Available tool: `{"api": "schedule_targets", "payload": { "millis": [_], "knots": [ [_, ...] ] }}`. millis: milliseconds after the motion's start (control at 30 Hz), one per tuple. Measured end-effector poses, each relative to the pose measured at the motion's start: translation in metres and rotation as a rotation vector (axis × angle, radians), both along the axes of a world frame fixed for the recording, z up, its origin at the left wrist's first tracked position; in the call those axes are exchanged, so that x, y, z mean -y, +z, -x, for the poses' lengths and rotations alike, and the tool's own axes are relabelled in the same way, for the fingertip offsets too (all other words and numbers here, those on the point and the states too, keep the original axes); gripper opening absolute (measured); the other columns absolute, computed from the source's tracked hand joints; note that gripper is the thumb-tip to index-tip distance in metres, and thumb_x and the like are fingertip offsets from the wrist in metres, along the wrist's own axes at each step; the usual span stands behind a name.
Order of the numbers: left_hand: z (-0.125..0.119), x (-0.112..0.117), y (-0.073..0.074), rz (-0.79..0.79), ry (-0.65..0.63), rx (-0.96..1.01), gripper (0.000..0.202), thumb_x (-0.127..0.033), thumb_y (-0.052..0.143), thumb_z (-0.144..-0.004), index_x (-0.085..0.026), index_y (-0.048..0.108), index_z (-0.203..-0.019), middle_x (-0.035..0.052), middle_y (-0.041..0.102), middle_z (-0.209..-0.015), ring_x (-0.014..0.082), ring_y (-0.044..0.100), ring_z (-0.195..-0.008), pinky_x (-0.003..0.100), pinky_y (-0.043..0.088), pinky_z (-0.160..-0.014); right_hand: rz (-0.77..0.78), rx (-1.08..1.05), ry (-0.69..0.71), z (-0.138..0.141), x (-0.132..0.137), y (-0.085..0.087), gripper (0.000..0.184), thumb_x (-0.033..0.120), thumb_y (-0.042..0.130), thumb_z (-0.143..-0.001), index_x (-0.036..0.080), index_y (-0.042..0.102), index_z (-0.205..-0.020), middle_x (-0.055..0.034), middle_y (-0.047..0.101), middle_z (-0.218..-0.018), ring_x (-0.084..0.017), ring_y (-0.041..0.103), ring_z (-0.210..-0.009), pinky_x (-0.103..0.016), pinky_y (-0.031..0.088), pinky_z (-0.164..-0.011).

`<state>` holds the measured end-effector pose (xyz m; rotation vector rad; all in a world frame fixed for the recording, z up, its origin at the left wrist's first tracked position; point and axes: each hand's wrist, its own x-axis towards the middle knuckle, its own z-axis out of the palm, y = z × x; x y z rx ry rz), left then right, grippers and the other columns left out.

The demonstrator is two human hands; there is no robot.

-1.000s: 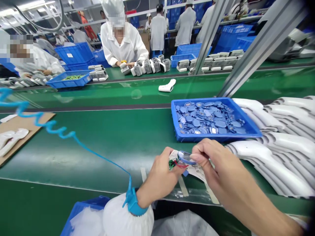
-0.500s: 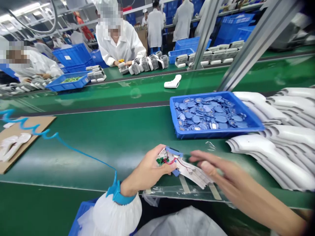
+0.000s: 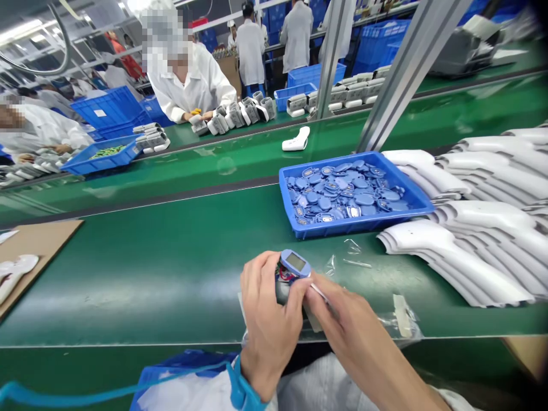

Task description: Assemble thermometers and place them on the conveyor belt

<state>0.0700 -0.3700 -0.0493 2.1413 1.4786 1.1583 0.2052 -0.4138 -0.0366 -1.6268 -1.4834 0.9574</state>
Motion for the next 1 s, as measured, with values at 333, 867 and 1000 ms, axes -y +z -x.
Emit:
{"api": "schedule_targets", "payload": {
  "millis": [333, 867, 1000],
  "knots": [
    [0.014, 0.0, 0.0, -0.094, -0.121, -0.116, 0.03, -0.029, 0.058, -0.1, -0.016, 0.055, -0.127, 0.014, 0.062, -0.126, 0.0273, 0.056, -0.114, 0.043, 0.042, -0.102, 0.005, -0.064, 0.06, 0.005, 0.006, -0.002, 0.043, 0.043, 0.033, -0.109, 0.029, 0.057, -0.141, -0.0069, 0.066, -0.131, -0.018, 0.065, -0.108, -0.033, 0.053, -0.091],
    [0.023, -0.001, 0.002, -0.057, -0.141, -0.139, 0.03, -0.022, 0.057, -0.101, -0.017, 0.056, -0.13, 0.0134, 0.062, -0.129, 0.0274, 0.055, -0.12, 0.043, 0.041, -0.105, -0.401, 0.586, -0.104, 0.018, 0.01, -0.014, 0.035, 0.024, 0.039, -0.106, 0.015, 0.057, -0.135, -0.0043, 0.068, -0.089, -0.015, 0.067, -0.062, -0.026, 0.049, -0.047],
    [0.026, -0.005, 0.006, -0.093, -0.151, -0.172, 0.03, -0.018, 0.059, -0.099, -0.016, 0.056, -0.129, 0.0129, 0.064, -0.126, 0.027, 0.056, -0.117, 0.044, 0.043, -0.105, -0.404, 0.702, -0.082, 0.019, 0.012, -0.013, 0.037, 0.022, 0.038, -0.106, 0.012, 0.057, -0.136, -0.0045, 0.066, -0.084, -0.017, 0.064, -0.058, -0.027, 0.042, -0.042]
  ]
}}
